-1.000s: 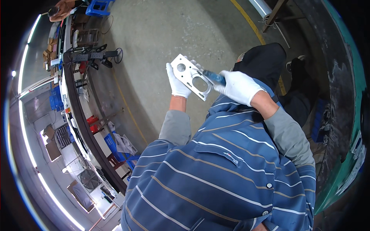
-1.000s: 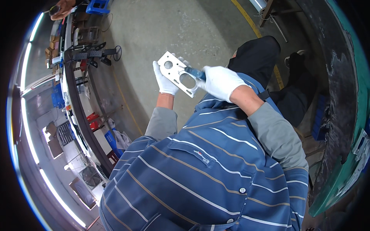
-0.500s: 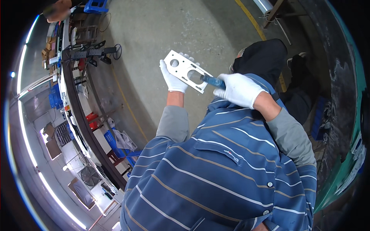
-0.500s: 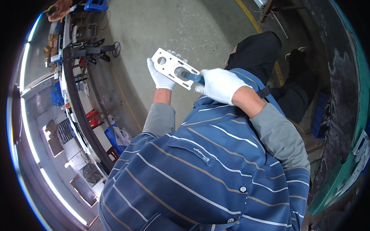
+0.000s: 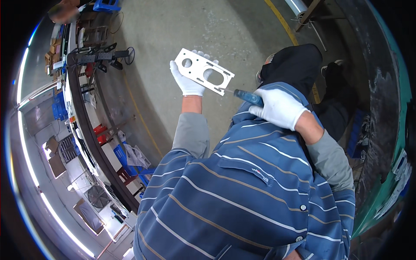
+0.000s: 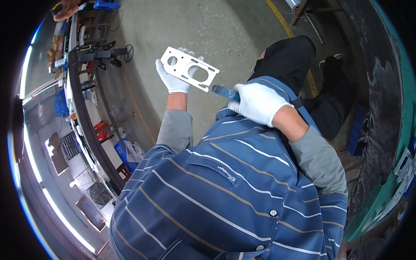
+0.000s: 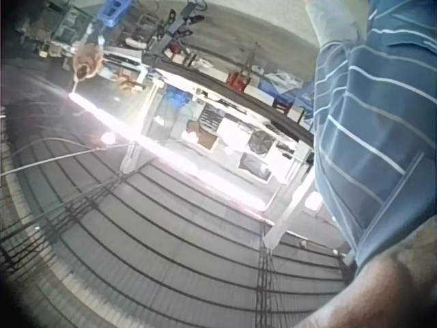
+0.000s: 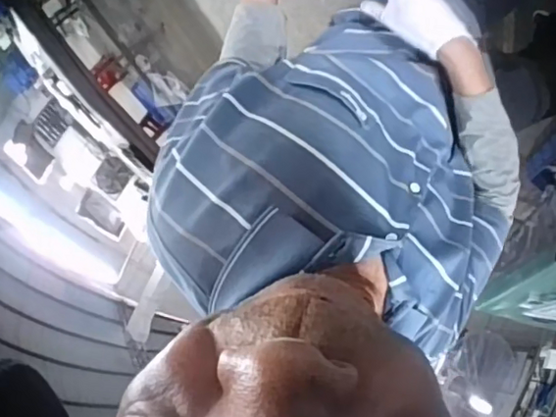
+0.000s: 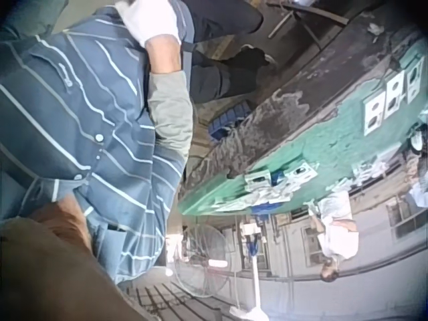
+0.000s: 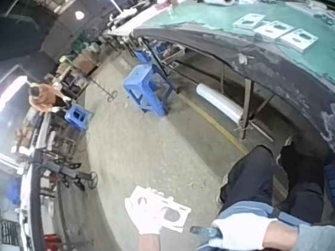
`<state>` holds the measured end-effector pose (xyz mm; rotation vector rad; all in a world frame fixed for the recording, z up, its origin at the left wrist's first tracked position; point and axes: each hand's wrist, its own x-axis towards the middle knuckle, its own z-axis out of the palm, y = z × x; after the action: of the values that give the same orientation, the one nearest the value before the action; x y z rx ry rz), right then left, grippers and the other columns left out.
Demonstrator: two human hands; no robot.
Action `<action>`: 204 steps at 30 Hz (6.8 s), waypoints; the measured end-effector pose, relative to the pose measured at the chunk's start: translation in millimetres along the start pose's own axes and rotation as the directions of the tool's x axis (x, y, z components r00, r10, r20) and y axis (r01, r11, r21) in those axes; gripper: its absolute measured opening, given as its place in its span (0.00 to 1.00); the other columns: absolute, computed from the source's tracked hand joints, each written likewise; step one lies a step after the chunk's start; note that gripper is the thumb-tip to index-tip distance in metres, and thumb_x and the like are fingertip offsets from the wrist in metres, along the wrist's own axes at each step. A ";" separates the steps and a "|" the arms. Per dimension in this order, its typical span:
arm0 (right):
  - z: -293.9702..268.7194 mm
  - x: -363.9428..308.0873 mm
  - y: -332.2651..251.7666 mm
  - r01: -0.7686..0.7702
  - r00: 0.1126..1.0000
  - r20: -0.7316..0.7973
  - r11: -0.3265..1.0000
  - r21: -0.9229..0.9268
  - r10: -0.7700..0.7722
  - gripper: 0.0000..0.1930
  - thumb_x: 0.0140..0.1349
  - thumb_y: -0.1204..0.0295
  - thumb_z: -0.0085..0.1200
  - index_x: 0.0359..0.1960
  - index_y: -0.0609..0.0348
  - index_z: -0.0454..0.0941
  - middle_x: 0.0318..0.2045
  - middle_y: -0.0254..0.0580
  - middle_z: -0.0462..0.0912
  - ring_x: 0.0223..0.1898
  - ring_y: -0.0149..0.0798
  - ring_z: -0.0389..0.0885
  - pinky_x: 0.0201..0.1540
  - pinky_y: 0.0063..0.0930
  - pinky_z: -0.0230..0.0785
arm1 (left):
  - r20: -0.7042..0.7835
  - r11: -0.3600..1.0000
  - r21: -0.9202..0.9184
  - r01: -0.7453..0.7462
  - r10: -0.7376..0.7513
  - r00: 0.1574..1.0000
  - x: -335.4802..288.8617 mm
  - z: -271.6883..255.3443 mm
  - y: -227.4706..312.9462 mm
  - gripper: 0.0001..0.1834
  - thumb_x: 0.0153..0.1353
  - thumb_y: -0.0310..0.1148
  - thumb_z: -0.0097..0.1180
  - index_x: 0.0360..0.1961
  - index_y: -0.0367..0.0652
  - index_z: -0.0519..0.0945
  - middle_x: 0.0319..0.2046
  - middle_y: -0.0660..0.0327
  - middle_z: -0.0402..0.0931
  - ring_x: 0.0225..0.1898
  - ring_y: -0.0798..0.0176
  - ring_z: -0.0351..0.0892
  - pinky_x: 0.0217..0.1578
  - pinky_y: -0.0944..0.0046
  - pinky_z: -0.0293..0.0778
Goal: Deburring and filing edges of small metal fabrication components.
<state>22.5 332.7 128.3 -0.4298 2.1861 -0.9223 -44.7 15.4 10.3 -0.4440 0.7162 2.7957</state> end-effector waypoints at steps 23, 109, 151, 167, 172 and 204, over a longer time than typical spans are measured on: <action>2.4 -6.0 34.8 -0.043 0.997 -0.053 0.972 0.229 0.057 0.16 0.69 0.62 0.60 0.41 0.67 0.84 0.33 0.48 0.86 0.32 0.47 0.83 0.45 0.38 0.77 | -0.369 0.931 0.359 -0.065 0.205 0.907 -5.6 -26.7 12.1 0.21 0.67 0.31 0.58 0.60 0.38 0.78 0.53 0.50 0.83 0.51 0.49 0.86 0.51 0.51 0.82; -4.9 13.8 26.4 -0.198 0.964 -0.180 0.980 -0.011 0.193 0.18 0.73 0.61 0.56 0.53 0.63 0.82 0.39 0.50 0.89 0.37 0.50 0.88 0.49 0.36 0.80 | 0.017 0.039 0.999 -0.030 0.299 0.954 -48.4 32.9 -43.7 0.21 0.58 0.29 0.74 0.52 0.34 0.87 0.40 0.56 0.89 0.40 0.64 0.86 0.46 0.68 0.80; 3.8 -2.4 -0.1 0.049 0.996 -0.076 0.987 0.154 -0.038 0.23 0.73 0.51 0.58 0.49 0.62 0.84 0.31 0.41 0.87 0.30 0.41 0.84 0.44 0.32 0.77 | 0.573 -0.717 0.620 -0.317 0.139 0.807 -53.6 16.3 -31.7 0.15 0.52 0.42 0.76 0.40 0.49 0.92 0.19 0.66 0.79 0.26 0.60 0.80 0.54 0.57 0.78; 12.6 1.8 8.7 0.047 0.994 -0.107 0.983 0.178 -0.028 0.23 0.72 0.52 0.60 0.50 0.63 0.84 0.33 0.44 0.87 0.31 0.43 0.85 0.45 0.33 0.78 | 0.547 -0.688 0.654 -0.314 0.144 0.825 -58.0 12.6 -29.1 0.15 0.50 0.42 0.78 0.37 0.48 0.92 0.20 0.67 0.79 0.26 0.61 0.80 0.55 0.56 0.77; 13.5 5.2 14.1 0.025 0.995 -0.103 0.982 0.185 -0.006 0.22 0.72 0.52 0.59 0.49 0.63 0.84 0.34 0.45 0.87 0.31 0.44 0.85 0.45 0.35 0.78 | 0.552 -0.677 0.663 -0.320 0.154 0.819 -60.3 11.4 -27.3 0.15 0.49 0.41 0.78 0.37 0.47 0.92 0.20 0.66 0.79 0.26 0.60 0.79 0.55 0.56 0.77; 12.3 12.7 19.9 -0.020 0.997 -0.061 0.967 0.255 0.037 0.22 0.72 0.52 0.60 0.47 0.63 0.84 0.35 0.45 0.86 0.33 0.43 0.84 0.45 0.35 0.76 | 0.582 -0.675 0.652 -0.346 0.152 0.799 -63.7 16.6 -26.6 0.13 0.50 0.39 0.77 0.36 0.47 0.92 0.19 0.66 0.77 0.25 0.60 0.77 0.55 0.56 0.77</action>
<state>22.1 333.6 101.7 -0.2467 2.0893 -1.1978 18.2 37.8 34.4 0.5560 3.2346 0.7212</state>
